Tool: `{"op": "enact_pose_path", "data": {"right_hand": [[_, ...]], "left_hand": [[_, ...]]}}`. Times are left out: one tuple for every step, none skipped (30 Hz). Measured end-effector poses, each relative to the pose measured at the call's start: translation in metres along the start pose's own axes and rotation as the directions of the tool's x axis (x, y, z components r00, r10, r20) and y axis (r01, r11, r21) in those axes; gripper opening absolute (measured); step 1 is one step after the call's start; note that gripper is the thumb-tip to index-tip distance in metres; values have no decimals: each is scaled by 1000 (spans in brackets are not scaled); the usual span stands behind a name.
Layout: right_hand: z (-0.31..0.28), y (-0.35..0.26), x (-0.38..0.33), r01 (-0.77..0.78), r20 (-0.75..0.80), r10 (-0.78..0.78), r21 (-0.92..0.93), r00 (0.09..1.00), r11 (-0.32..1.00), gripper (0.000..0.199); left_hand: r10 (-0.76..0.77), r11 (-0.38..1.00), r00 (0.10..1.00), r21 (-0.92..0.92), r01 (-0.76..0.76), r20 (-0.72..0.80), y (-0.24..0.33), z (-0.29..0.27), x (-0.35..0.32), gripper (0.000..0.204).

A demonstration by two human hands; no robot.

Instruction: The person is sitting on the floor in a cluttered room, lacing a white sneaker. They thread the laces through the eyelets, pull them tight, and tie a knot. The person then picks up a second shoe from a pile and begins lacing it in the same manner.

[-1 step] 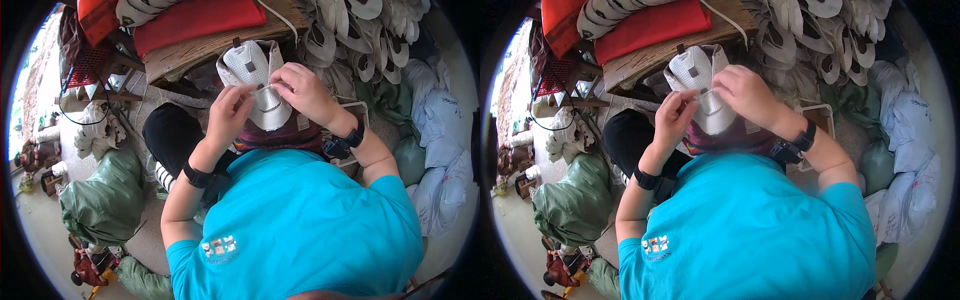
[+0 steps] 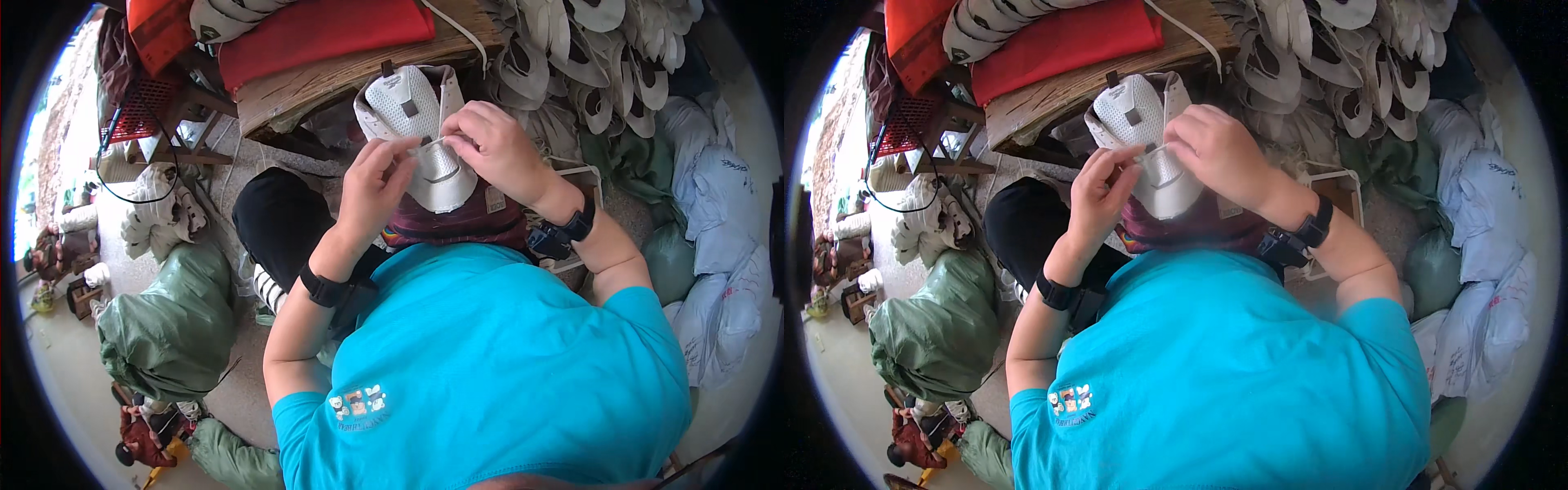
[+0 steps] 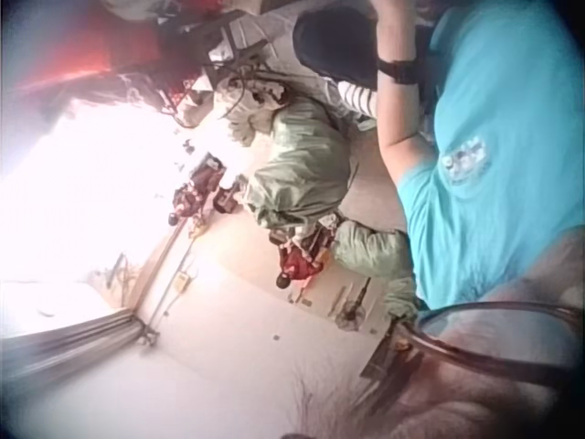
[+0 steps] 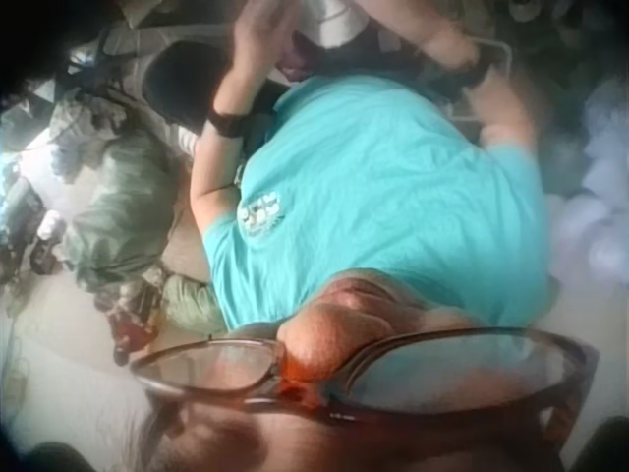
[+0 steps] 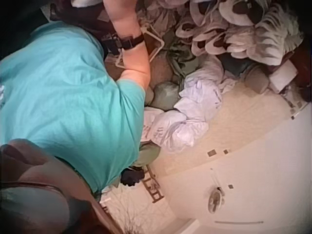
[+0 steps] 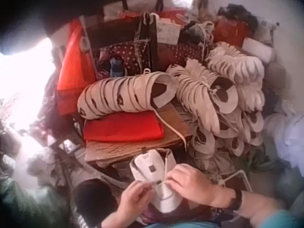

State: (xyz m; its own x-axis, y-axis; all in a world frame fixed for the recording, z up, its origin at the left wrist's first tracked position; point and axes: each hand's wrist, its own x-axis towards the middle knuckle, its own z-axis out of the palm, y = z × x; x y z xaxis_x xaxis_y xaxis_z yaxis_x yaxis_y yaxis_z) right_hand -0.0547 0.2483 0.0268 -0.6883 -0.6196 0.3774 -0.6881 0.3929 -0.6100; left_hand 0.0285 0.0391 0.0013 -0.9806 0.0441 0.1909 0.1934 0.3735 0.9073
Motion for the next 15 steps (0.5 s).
{"op": "enact_pose_path", "data": {"right_hand": [[1, 1, 1, 77, -29, -79, -74, 996, 994, 13], [2, 0, 1, 83, -42, -86, -81, 995, 993, 13], [4, -1, 2, 89, -56, -94, -89, 994, 992, 14], [5, -2, 2, 94, -70, -101, -96, 992, 991, 15], [5, -2, 2, 80, -61, -86, -101, 994, 992, 16], [5, -3, 2, 64, -53, -70, -108, 996, 992, 16], [5, -3, 1, 48, -45, -53, -114, 998, 992, 17], [6, -3, 1, 51, -38, -56, -127, 998, 991, 17], [7, -3, 2, 55, -30, -60, -140, 998, 989, 18], [8, -3, 2, 59, -22, -63, -153, 998, 986, 18], [8, -3, 2, 83, -10, -86, -174, 996, 981, 18], [9, -3, 3, 107, 1, -108, -194, 994, 975, 18], [9, -3, 3, 130, 12, -131, -214, 991, 968, 18], [9, -4, 3, 141, 26, -138, -212, 990, 967, 18], [7, -5, 4, 152, 40, -147, -210, 988, 966, 18]], "left_hand": [[-8, 1000, 1000, 3, 8, -4, 0, 1, 0, 23], [-15, 1000, 1000, 7, 15, -9, 0, 1, -1, 23], [-22, 1000, 1000, 10, 22, -13, 0, 2, 0, 24], [-30, 1000, 999, 4, 30, -14, 2, 2, 0, 23], [-38, 999, 999, -1, 38, -16, 5, 3, 0, 23], [-45, 999, 999, -8, 45, -16, 6, 3, 1, 22], [-30, 999, 999, 14, 30, -12, 5, 2, 2, 21], [-16, 999, 1000, 35, 16, -9, 2, 2, 4, 21], [-2, 998, 1000, 55, 2, -6, 1, 1, 5, 20], [-7, 998, 1000, 56, 8, -4, 1, 2, 4, 20], [-13, 998, 1000, 56, 13, -3, 2, 2, 3, 19], [-18, 998, 1000, 58, 18, 0, 3, 2, 2, 19], [-6, 998, 1000, 56, 6, -6, 2, 3, 1, 19], [6, 999, 1000, 54, -5, -12, 1, 3, 1, 19], [18, 999, 1000, 51, -17, -19, 0, 4, 1, 20]]}}
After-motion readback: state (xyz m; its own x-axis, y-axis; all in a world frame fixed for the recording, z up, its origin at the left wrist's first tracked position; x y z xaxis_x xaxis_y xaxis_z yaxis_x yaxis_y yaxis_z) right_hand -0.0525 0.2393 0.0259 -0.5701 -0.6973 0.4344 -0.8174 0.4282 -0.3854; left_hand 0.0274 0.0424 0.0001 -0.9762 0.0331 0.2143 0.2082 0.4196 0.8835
